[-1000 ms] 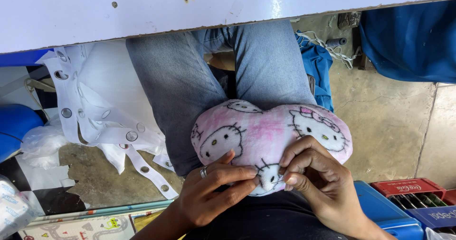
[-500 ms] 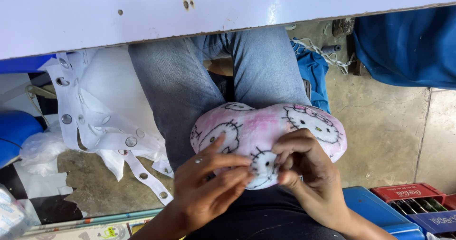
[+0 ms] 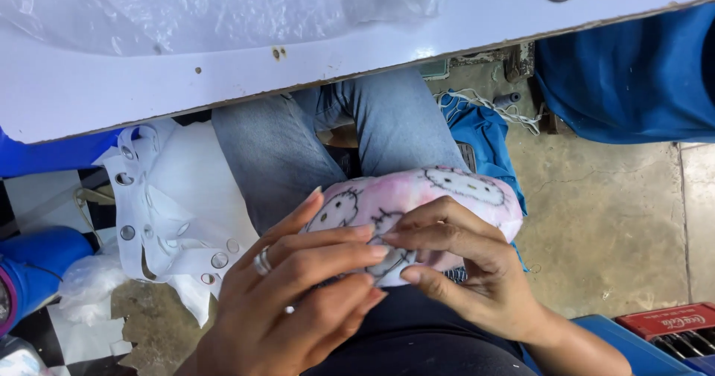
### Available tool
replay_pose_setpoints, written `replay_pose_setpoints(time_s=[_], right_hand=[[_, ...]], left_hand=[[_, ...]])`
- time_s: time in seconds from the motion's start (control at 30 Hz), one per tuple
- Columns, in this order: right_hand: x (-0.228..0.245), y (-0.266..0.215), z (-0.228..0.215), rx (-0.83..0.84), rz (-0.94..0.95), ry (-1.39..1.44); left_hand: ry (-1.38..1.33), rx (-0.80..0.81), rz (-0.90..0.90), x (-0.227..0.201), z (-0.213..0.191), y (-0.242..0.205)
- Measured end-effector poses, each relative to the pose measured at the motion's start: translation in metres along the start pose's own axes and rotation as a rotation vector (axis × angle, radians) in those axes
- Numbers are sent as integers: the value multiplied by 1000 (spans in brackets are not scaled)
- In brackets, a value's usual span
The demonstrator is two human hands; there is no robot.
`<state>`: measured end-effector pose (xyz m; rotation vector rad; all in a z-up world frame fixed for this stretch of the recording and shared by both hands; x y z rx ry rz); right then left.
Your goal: The person hand-sews a pink Hello Kitty pillow using a needle and thread. They pull the thread through the fabric repeatedly, then use scissors to cut the thread and tie off the end.
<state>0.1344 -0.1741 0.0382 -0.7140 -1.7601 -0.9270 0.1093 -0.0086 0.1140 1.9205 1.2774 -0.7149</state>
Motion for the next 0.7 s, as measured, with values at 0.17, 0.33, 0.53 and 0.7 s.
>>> replay_pose_setpoints(time_s=[0.17, 0.33, 0.53, 0.7], right_hand=[[39, 33, -3, 64, -278, -33], [32, 54, -14, -11, -170, 37], [33, 63, -15, -15, -215, 78], [13, 46, -15, -78, -163, 130]], left_hand=[[57, -14, 112, -6, 15, 10], [-255, 114, -202, 64, 63, -2], [-247, -151, -246, 81, 82, -21], [-313, -106, -275, 81, 73, -14]])
Point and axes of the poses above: each hand's wrist, its own y-axis towards the middle knuckle, its own z-axis out of the palm, x = y × z, the point moved 8 cm from there along y, towards the middle knuckle, and after that the axes turned 14 degrees about -z, right-handed, at the moved point
